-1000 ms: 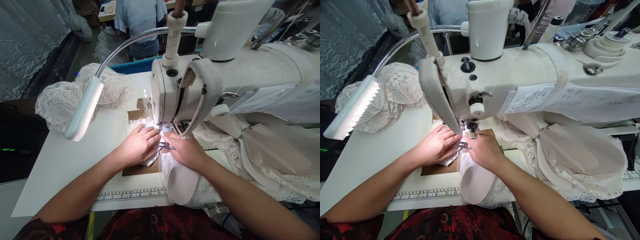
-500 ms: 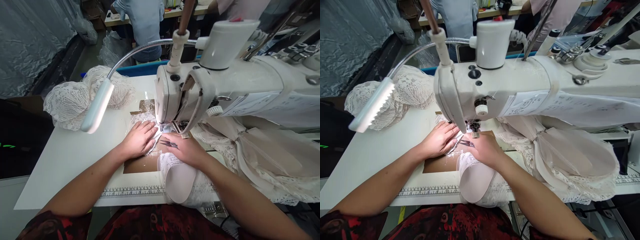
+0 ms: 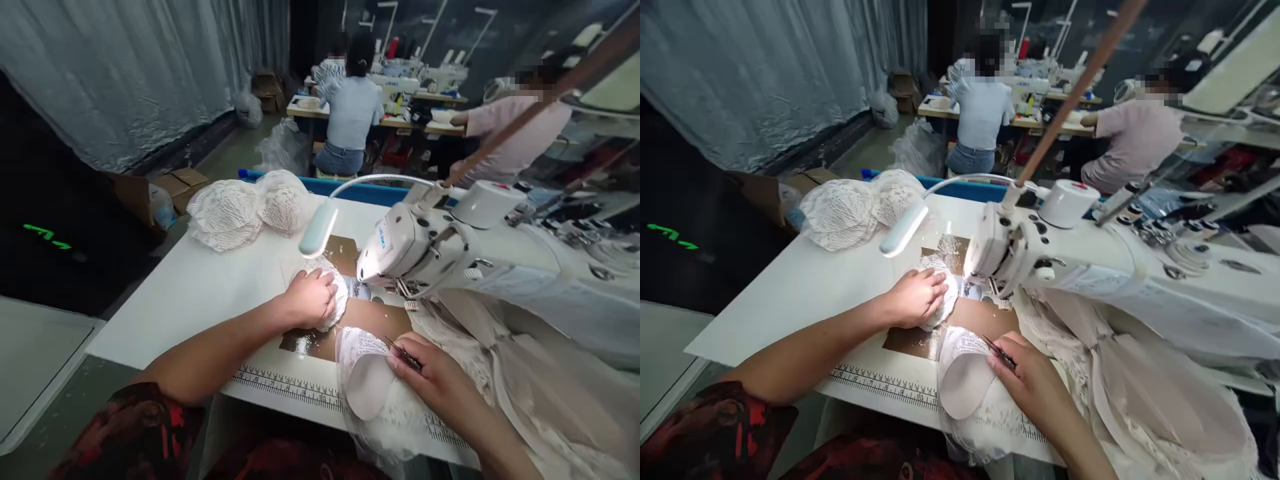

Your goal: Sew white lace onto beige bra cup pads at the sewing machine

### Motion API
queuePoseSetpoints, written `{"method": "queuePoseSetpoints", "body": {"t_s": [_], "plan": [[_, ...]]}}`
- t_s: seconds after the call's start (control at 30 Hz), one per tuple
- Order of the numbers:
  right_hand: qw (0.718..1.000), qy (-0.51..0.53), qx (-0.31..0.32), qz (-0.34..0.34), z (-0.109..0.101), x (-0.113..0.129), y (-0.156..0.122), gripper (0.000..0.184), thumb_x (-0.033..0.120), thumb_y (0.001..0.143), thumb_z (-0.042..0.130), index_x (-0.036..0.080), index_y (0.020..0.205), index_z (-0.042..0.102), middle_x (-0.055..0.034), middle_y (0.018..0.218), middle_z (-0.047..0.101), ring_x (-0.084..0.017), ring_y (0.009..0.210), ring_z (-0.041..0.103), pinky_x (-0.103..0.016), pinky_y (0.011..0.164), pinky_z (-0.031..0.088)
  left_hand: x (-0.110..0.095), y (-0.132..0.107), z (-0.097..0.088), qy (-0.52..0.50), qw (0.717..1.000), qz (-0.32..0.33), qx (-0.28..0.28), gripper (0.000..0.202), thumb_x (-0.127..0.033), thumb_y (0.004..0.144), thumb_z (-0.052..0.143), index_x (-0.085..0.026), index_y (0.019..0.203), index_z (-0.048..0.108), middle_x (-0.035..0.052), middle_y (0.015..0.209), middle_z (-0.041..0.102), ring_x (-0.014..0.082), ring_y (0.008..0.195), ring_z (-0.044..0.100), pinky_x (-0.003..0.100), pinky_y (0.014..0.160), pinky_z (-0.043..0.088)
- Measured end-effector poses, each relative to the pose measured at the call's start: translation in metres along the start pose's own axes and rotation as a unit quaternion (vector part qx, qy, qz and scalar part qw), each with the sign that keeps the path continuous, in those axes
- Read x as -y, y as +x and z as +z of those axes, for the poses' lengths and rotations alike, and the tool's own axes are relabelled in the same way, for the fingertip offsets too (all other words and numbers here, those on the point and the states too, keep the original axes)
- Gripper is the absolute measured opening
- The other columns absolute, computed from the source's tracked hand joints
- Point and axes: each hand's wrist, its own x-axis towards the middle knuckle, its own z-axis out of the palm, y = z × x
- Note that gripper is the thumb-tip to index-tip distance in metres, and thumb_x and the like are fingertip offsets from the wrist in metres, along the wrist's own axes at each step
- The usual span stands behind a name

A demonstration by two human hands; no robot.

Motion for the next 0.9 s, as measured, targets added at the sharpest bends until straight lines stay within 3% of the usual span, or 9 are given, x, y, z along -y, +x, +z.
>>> {"method": "queuePoseSetpoints", "body": {"t_s": [0.13, 0.23, 0.3, 0.4, 0.5, 0.6, 0.67, 0.77, 0.9], "plan": [[0.998, 0.059, -0.017, -0.034, 0.001, 0.026, 0.02, 0.029, 0.044, 0.094, 0.035, 0.021, 0.094, 0.054, -0.0058, 0.091, 0.064, -0.021, 0.085, 0.061, -0.034, 0.08, 0.047, 0.014, -0.031, -0.017, -0.018, 0.998, -0.051, 0.027, 0.021, -0.019, 0.084, 0.045, -0.016, 0.095, 0.063, 0.0127, 0.112, 0.06, 0.0281, 0.096, 0.057, 0.038, 0.076, 0.045], [0.989, 0.136, 0.031, -0.055, 0.01, 0.052, 0.04, 0.031, 0.044, 0.095, 0.033, 0.022, 0.102, 0.055, -0.0043, 0.091, 0.065, -0.019, 0.075, 0.063, -0.034, 0.075, 0.051, 0.039, -0.067, -0.017, -0.073, 0.99, -0.117, 0.017, 0.037, -0.015, 0.078, 0.048, -0.015, 0.115, 0.054, 0.0135, 0.11, 0.061, 0.0281, 0.093, 0.059, 0.036, 0.074, 0.045], [0.977, 0.184, 0.048, -0.097, 0.02, 0.072, 0.057, 0.031, 0.042, 0.095, 0.035, 0.023, 0.108, 0.056, -0.0054, 0.104, 0.065, -0.019, 0.083, 0.065, -0.034, 0.078, 0.052, 0.06, -0.091, -0.013, -0.104, 0.982, -0.159, 0.004, 0.043, -0.016, 0.076, 0.05, -0.015, 0.119, 0.051, 0.0126, 0.107, 0.063, 0.0289, 0.095, 0.059, 0.036, 0.075, 0.044], [0.966, 0.194, 0.0, -0.17, 0.034, 0.105, 0.093, 0.031, 0.037, 0.092, 0.042, 0.023, 0.114, 0.059, -0.0069, 0.116, 0.064, -0.022, 0.104, 0.061, -0.038, 0.091, 0.05, 0.092, -0.121, -0.018, -0.085, 0.982, -0.167, -0.025, 0.018, -0.018, 0.076, 0.049, -0.017, 0.09, 0.06, 0.0083, 0.091, 0.065, 0.0266, 0.088, 0.058, 0.034, 0.073, 0.042], [0.934, 0.176, -0.136, -0.279, 0.036, 0.137, 0.14, 0.035, 0.029, 0.092, 0.041, 0.024, 0.126, 0.051, -0.0079, 0.126, 0.059, -0.022, 0.119, 0.054, -0.043, 0.105, 0.041, 0.125, -0.133, -0.048, 0.016, 0.972, -0.162, -0.167, 0.012, -0.02, 0.08, 0.046, -0.018, 0.075, 0.056, 0.0075, 0.082, 0.063, 0.0261, 0.085, 0.056, 0.037, 0.075, 0.04], [0.864, 0.165, -0.311, -0.361, 0.023, 0.162, 0.192, 0.041, 0.025, 0.092, 0.038, 0.026, 0.133, 0.045, -0.008, 0.142, 0.044, -0.021, 0.133, 0.039, -0.045, 0.111, 0.033, 0.157, -0.122, -0.093, 0.114, 0.908, -0.162, -0.369, 0.01, -0.02, 0.081, 0.047, -0.017, 0.086, 0.055, 0.0096, 0.091, 0.062, 0.027, 0.091, 0.054, 0.041, 0.085, 0.038], [0.836, 0.155, -0.367, -0.378, 0.013, 0.17, 0.223, 0.043, 0.023, 0.092, 0.035, 0.021, 0.134, 0.044, -0.011, 0.146, 0.039, -0.022, 0.138, 0.032, -0.046, 0.113, 0.031, 0.178, -0.105, -0.113, 0.143, 0.868, -0.183, -0.44, 0.013, -0.018, 0.082, 0.045, -0.016, 0.091, 0.054, 0.0126, 0.102, 0.061, 0.0277, 0.099, 0.052, 0.043, 0.091, 0.036], [0.877, 0.102, -0.331, -0.334, 0.011, 0.164, 0.258, 0.047, 0.02, 0.091, 0.032, 0.011, 0.136, 0.042, -0.0174, 0.149, 0.033, -0.023, 0.14, 0.027, -0.047, 0.115, 0.025, 0.202, -0.076, -0.109, 0.111, 0.909, -0.212, -0.341, 0.02, -0.021, 0.083, 0.047, -0.014, 0.101, 0.055, 0.0151, 0.12, 0.056, 0.0302, 0.115, 0.047, 0.047, 0.099, 0.031], [0.915, 0.074, -0.276, -0.283, 0.029, 0.136, 0.267, 0.049, 0.019, 0.089, 0.033, 0.012, 0.136, 0.044, -0.0177, 0.148, 0.034, -0.027, 0.14, 0.028, -0.052, 0.113, 0.028, 0.216, -0.059, -0.07, 0.069, 0.944, -0.2, -0.254, 0.056, -0.052, 0.074, 0.063, -0.017, 0.117, 0.054, 0.0132, 0.132, 0.052, 0.0321, 0.121, 0.047, 0.046, 0.099, 0.037]]}}
